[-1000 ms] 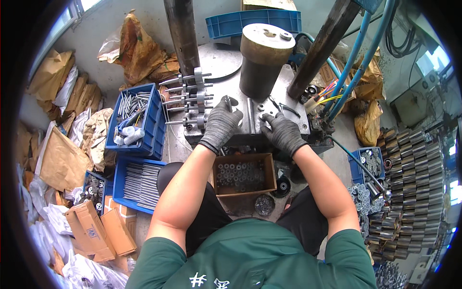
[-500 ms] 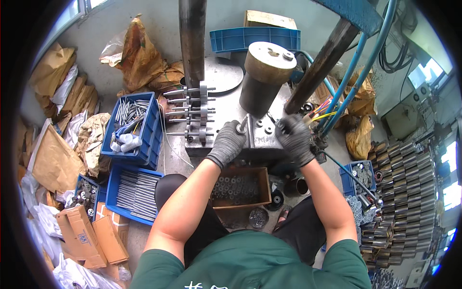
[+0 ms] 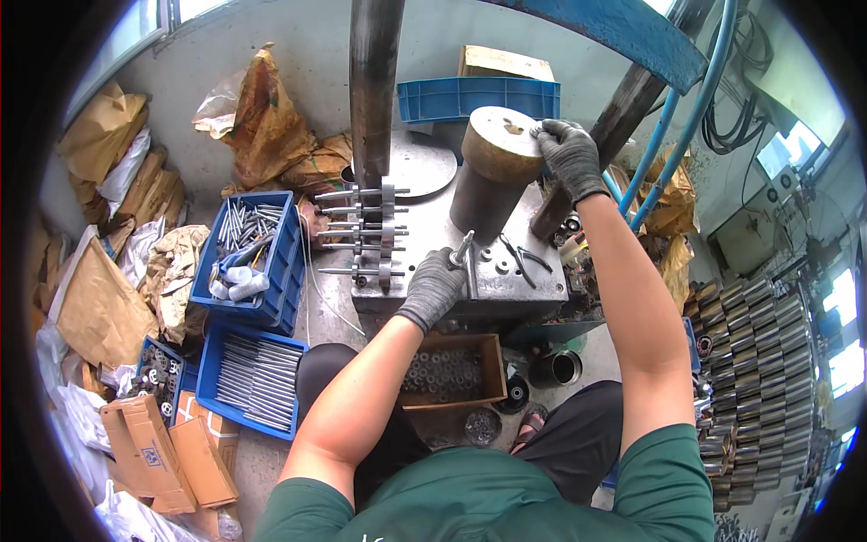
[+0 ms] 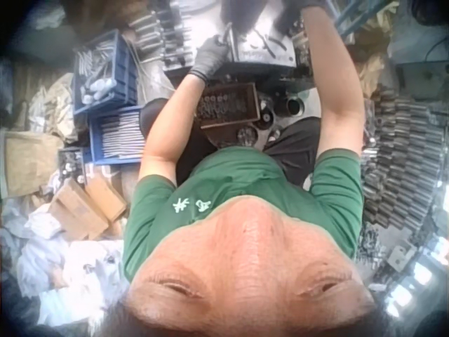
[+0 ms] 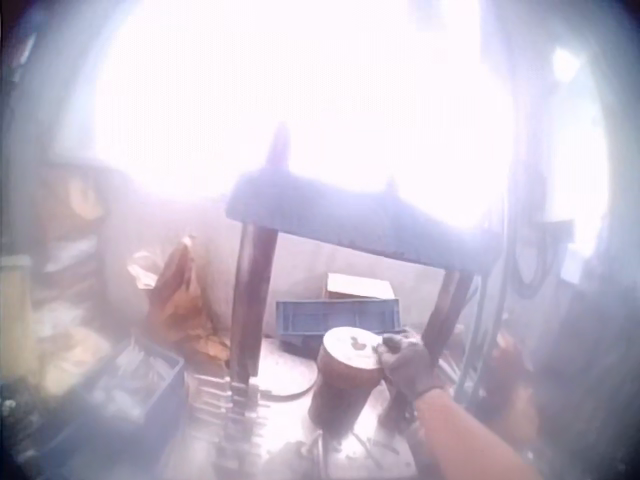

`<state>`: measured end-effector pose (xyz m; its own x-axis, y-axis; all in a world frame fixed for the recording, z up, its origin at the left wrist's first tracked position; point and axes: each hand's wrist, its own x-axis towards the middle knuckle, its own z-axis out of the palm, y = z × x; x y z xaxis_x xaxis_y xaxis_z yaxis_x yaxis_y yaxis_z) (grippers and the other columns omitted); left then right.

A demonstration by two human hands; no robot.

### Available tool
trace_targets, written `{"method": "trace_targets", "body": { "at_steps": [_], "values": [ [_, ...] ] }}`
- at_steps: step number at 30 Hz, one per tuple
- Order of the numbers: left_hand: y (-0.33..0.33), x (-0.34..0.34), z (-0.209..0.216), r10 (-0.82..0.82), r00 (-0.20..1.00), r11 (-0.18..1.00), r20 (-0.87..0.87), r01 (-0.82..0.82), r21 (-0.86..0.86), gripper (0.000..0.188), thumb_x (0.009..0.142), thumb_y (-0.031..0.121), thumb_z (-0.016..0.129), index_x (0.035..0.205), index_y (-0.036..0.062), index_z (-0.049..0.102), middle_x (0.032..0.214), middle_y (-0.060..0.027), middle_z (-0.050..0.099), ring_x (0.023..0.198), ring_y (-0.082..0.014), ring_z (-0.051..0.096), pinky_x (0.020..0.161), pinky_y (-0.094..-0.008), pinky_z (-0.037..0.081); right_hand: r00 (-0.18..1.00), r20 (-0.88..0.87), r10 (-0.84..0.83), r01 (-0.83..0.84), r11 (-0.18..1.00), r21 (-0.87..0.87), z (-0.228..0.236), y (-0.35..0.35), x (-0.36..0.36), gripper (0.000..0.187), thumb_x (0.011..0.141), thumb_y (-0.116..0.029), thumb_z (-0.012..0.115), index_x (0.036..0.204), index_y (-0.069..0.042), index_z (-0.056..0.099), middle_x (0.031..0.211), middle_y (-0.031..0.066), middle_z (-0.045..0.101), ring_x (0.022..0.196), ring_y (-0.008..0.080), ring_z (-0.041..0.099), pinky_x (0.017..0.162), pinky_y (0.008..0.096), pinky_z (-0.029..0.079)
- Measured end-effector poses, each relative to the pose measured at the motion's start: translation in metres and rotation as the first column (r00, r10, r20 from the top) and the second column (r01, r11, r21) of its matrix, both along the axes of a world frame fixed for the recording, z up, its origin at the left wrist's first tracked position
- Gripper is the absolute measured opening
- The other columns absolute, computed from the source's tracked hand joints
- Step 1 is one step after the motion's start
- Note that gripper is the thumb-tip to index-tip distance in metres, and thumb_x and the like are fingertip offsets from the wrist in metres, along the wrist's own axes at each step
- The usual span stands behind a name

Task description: Assembling metal rings onto rods using an industrial press machine.

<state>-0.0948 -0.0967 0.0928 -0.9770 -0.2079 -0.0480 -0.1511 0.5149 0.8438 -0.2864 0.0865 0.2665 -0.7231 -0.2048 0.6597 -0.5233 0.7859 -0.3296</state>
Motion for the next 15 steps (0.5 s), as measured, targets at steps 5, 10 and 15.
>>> {"method": "trace_targets", "body": {
  "at_steps": [5,10,15],
  "values": [
    [0.003,0.005,-0.002,0.048,0.999,0.969,0.027,-0.053,0.242,0.043,0.094,0.028,0.074,0.123,-0.0026,0.064,0.093,-0.0144,0.072,0.082,-0.0204,0.07,0.076,-0.0366,0.059,0.999,-0.032,0.041,-0.039,0.998,0.047,-0.001,0.002,-0.006,0.032,0.093,-0.033,0.071,0.111,-0.008,0.08,0.114,0.0176,0.075,0.109,0.0354,0.069,0.101,0.0436,0.053],
    [0.007,0.004,0.006,0.118,0.992,0.522,0.048,-0.103,0.847,0.022,0.101,0.023,0.069,0.113,0.005,0.064,0.1,-0.0072,0.066,0.087,-0.0174,0.068,0.074,-0.0315,0.063,0.999,-0.028,0.02,-0.017,0.995,0.1,0.004,-0.001,-0.001,0.033,0.094,-0.034,0.07,0.113,-0.009,0.079,0.114,0.0191,0.074,0.11,0.0363,0.069,0.101,0.0438,0.053],
    [0.003,0.011,0.007,0.158,0.981,0.296,0.111,-0.154,0.943,0.028,0.105,0.033,0.059,0.117,0.0069,0.058,0.104,-0.0101,0.066,0.092,-0.0264,0.07,0.084,-0.0465,0.06,0.979,-0.153,0.133,-0.151,0.982,-0.111,0.0,0.019,0.031,0.028,0.091,-0.024,0.069,0.106,-0.002,0.076,0.11,0.0219,0.073,0.103,0.0378,0.07,0.096,0.0456,0.055]
  ]
}}
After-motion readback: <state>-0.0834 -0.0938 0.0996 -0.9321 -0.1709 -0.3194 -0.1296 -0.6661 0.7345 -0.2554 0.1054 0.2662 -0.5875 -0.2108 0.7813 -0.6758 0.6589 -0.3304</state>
